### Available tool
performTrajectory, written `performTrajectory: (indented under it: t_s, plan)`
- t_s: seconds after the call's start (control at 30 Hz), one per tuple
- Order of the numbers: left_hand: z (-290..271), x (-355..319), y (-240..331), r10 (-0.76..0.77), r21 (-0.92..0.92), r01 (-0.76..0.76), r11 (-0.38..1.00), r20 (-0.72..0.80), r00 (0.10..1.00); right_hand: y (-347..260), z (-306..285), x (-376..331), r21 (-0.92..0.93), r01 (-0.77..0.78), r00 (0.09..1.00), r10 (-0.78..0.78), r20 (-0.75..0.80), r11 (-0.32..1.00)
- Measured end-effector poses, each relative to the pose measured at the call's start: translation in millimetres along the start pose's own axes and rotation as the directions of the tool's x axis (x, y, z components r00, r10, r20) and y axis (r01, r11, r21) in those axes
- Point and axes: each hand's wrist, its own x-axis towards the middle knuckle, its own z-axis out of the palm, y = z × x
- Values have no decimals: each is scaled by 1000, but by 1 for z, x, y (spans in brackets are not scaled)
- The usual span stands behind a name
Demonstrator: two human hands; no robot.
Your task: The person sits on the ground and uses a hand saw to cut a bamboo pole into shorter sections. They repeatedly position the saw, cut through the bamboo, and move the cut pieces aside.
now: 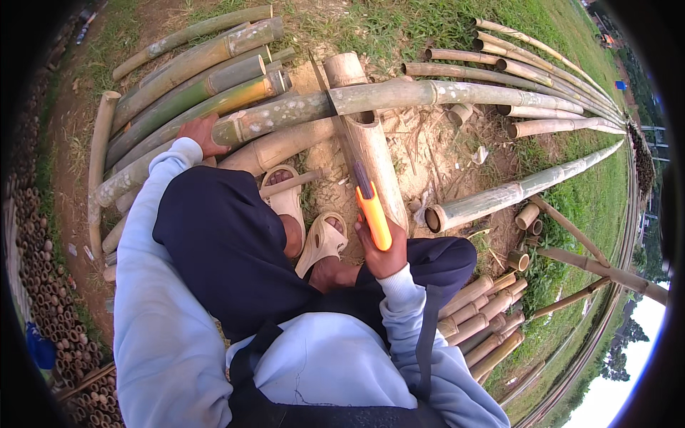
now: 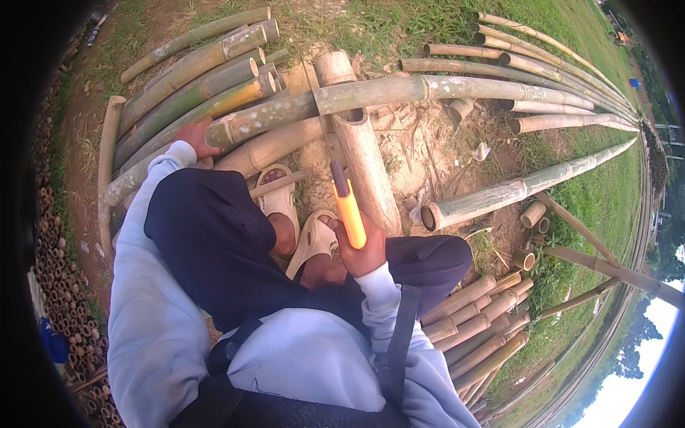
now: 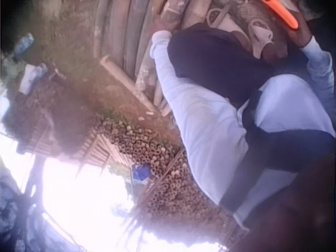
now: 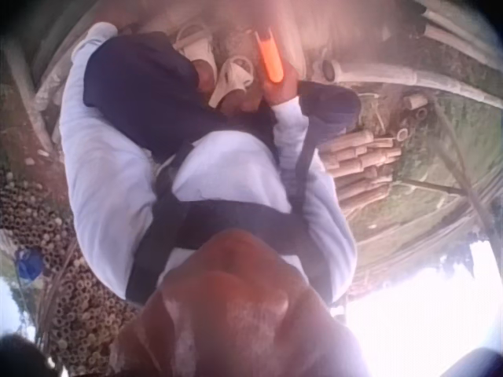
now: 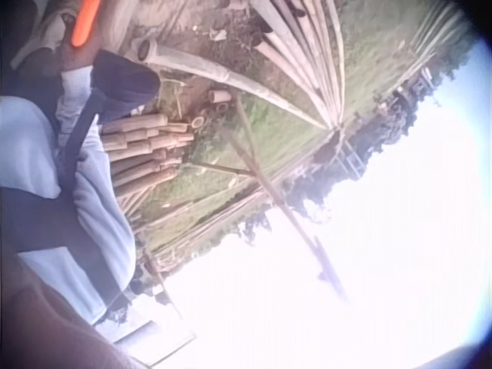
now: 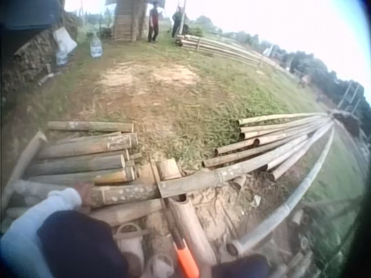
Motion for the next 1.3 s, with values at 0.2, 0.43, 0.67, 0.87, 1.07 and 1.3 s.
performTrajectory:
  t_s: [0.2, 0.43, 0.67, 0.87, 1.07, 1.3]
  plan:
    - [-7, -2, 9, -8, -26, 10, 1000, 89, 996, -11, -59, -90, -95, -106, 993, 110, 37, 990]
    - [-5, 2, 12, 27, -33, -29, 999, -49, 998, 19, 36, 77, -84, 3, 1000, -2, 11, 996]
    - [-3, -3, 7, -8, -26, 8, 1000, 7, 1000, -11, -41, -77, -45, -43, 999, 44, 25, 998]
    - [-6, -1, 14, -31, -30, 32, 999, 36, 999, -6, -22, -14, -108, -122, 989, 129, 68, 987]
    - [3, 1, 6, -3, -32, 3, 999, 0, 1000, 14, 17, 50, -65, -22, 1000, 23, 20, 998]
    - [3, -4, 4, -21, -32, 22, 999, 36, 999, -29, -51, -89, -35, -167, 985, 169, 45, 985]
